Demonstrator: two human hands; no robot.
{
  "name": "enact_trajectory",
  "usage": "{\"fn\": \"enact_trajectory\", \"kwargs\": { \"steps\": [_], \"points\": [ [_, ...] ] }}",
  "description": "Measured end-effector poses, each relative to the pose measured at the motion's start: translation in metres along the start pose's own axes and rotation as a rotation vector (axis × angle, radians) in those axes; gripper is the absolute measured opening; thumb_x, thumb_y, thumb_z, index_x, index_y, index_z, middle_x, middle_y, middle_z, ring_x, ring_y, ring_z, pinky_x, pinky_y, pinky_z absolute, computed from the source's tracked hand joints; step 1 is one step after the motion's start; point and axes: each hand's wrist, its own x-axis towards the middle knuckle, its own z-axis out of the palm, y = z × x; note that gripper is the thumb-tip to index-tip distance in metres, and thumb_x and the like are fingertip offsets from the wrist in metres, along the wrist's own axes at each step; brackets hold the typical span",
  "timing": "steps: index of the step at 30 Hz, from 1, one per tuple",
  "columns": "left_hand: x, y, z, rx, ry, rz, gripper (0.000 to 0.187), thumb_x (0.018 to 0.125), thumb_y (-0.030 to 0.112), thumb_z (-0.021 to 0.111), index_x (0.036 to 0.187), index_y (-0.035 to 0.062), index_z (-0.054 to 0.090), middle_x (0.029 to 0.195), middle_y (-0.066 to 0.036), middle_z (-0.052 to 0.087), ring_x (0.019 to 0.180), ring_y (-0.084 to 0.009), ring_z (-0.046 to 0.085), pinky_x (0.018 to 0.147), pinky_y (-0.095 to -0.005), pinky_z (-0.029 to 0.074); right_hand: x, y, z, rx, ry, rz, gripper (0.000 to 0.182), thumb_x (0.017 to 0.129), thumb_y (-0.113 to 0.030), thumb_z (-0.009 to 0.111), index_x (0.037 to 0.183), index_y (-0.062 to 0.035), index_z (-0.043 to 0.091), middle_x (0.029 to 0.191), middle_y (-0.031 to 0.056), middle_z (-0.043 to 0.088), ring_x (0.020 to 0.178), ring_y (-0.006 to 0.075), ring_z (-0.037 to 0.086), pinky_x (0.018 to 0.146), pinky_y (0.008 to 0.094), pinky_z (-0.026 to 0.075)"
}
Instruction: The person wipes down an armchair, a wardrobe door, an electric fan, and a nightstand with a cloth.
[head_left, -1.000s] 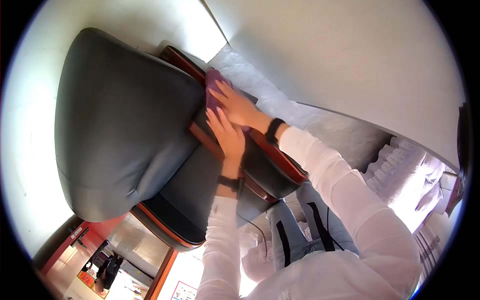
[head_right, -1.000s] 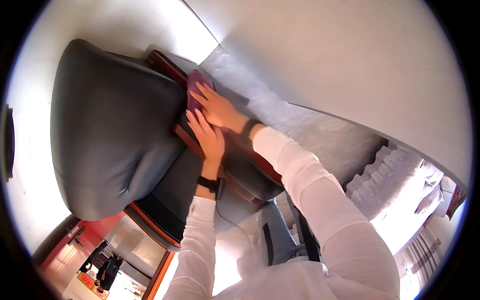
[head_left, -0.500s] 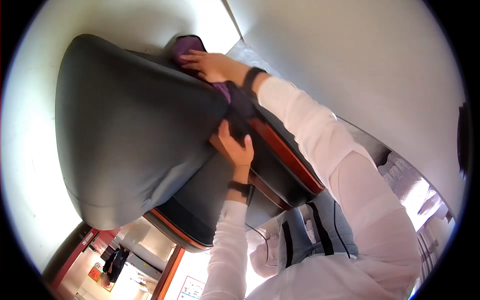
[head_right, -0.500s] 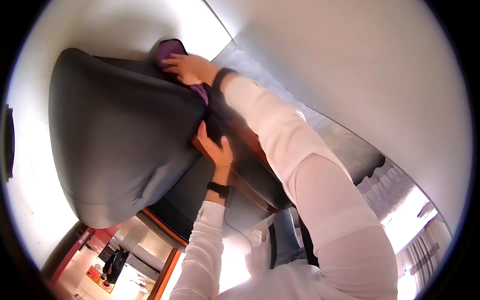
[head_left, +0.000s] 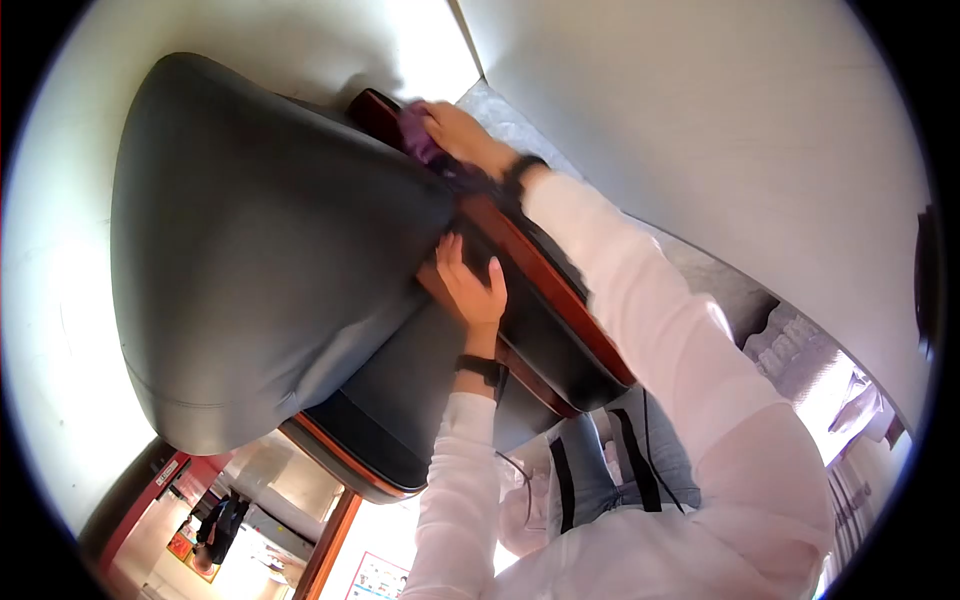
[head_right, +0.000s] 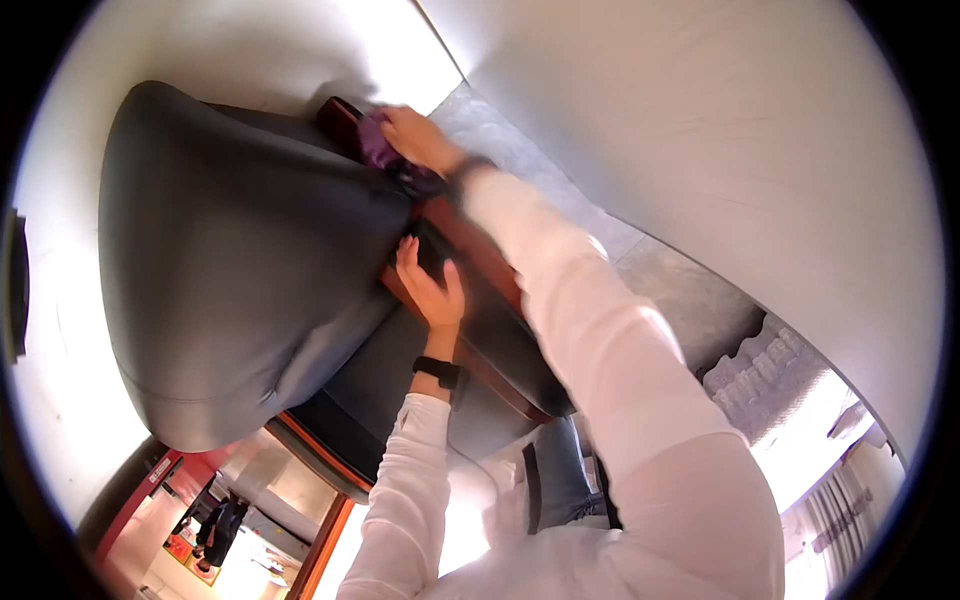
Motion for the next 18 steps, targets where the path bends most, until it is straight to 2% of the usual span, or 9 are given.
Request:
{"fn": "enact_trajectory", "kwargs": {
  "steps": [2, 5, 6, 9, 12, 13, 15, 17, 18],
  "points": [
    [0.005, -0.002, 0.004, -0.019, 0.014, 0.001, 0.055, 0.089, 0.024, 0.059, 0.132, -0.0051, 0.043, 0.135, -0.024, 0.044, 0.128, -0.0413, 0.041, 0.11, -0.0501, 0.029, -0.055, -0.005, -0.009, 0.135, 0.062, 0.038, 0.038, 0.091, -0.012, 0.046, 0.127, -0.0017, 0.052, 0.128, 0.0236, 0.053, 0.118, 0.0403, 0.05, 0.103, 0.0414, 0.039],
    [0.002, -0.001, 0.003, -0.008, 0.002, -0.023, 0.055, 0.088, 0.023, 0.06, 0.132, -0.0047, 0.043, 0.135, -0.023, 0.044, 0.129, -0.0411, 0.04, 0.11, -0.0502, 0.028, -0.074, -0.01, -0.013, 0.158, 0.161, -0.107, 0.047, 0.089, -0.005, 0.048, 0.136, -0.0076, 0.046, 0.135, 0.0211, 0.048, 0.127, 0.0389, 0.044, 0.106, 0.0421, 0.037],
    [0.002, 0.001, 0.003, 0.001, -0.008, -0.029, 0.055, 0.087, 0.023, 0.06, 0.131, -0.0046, 0.043, 0.135, -0.023, 0.044, 0.129, -0.0411, 0.039, 0.111, -0.0502, 0.028, -0.066, -0.028, -0.021, 0.083, 0.123, -0.121, 0.053, 0.087, 0.0, 0.047, 0.14, -0.0087, 0.042, 0.14, 0.0191, 0.044, 0.132, 0.0367, 0.041, 0.107, 0.0416, 0.037],
    [0.002, 0.001, 0.004, 0.031, -0.031, -0.029, 0.055, 0.086, 0.022, 0.062, 0.131, -0.0042, 0.044, 0.136, -0.023, 0.042, 0.13, -0.0412, 0.039, 0.111, -0.0504, 0.028, -0.012, -0.049, -0.024, -0.086, -0.075, -0.458, 0.058, 0.086, 0.0, 0.048, 0.142, -0.0099, 0.038, 0.142, 0.0173, 0.043, 0.133, 0.0351, 0.04, 0.107, 0.0406, 0.038],
    [0.003, -0.002, -0.001, 0.069, -0.074, -0.032, 0.056, 0.085, 0.021, 0.062, 0.131, -0.0038, 0.044, 0.136, -0.023, 0.042, 0.13, -0.0418, 0.038, 0.111, -0.0507, 0.028, 0.044, -0.042, -0.003, -0.322, -0.174, -0.609, 0.05, 0.088, -0.005, 0.045, 0.138, -0.0099, 0.045, 0.142, 0.0148, 0.046, 0.132, 0.0331, 0.042, 0.105, 0.0389, 0.04],
    [0.003, -0.002, -0.002, 0.083, -0.092, -0.038, 0.056, 0.085, 0.021, 0.062, 0.131, -0.0036, 0.044, 0.135, -0.023, 0.042, 0.129, -0.042, 0.038, 0.111, -0.0508, 0.028, 0.055, -0.036, 0.004, -0.344, -0.144, -0.614, 0.049, 0.09, -0.01, 0.045, 0.138, -0.0126, 0.046, 0.14, 0.012, 0.048, 0.131, 0.0314, 0.043, 0.1, 0.039, 0.044],
    [0.003, -0.002, 0.0, 0.059, -0.055, -0.033, 0.054, 0.085, 0.023, 0.062, 0.129, -0.0038, 0.045, 0.134, -0.025, 0.042, 0.127, -0.043, 0.04, 0.11, -0.0535, 0.029, 0.069, -0.049, 0.008, -0.31, -0.27, -0.396, 0.053, 0.088, -0.012, 0.049, 0.14, -0.015, 0.043, 0.138, 0.0096, 0.049, 0.127, 0.0322, 0.047, 0.1, 0.0406, 0.044],
    [0.003, -0.004, 0.002, 0.049, -0.043, -0.037, 0.053, 0.085, 0.024, 0.062, 0.128, -0.0039, 0.046, 0.134, -0.026, 0.043, 0.125, -0.0436, 0.04, 0.109, -0.0547, 0.029, 0.086, -0.044, 0.02, -0.319, -0.199, -0.358, 0.051, 0.087, -0.016, 0.053, 0.137, -0.0149, 0.047, 0.132, 0.0116, 0.052, 0.121, 0.0336, 0.051, 0.096, 0.0419, 0.045],
    [0.001, -0.006, 0.002, 0.051, -0.049, -0.044, 0.053, 0.086, 0.024, 0.061, 0.128, -0.0039, 0.046, 0.134, -0.026, 0.042, 0.126, -0.0436, 0.04, 0.11, -0.0545, 0.029, 0.087, -0.053, 0.018, -0.281, -0.21, -0.249, 0.05, 0.085, -0.016, 0.056, 0.134, -0.0149, 0.05, 0.131, 0.0137, 0.052, 0.118, 0.0351, 0.053, 0.096, 0.0427, 0.045]
  ]
}}
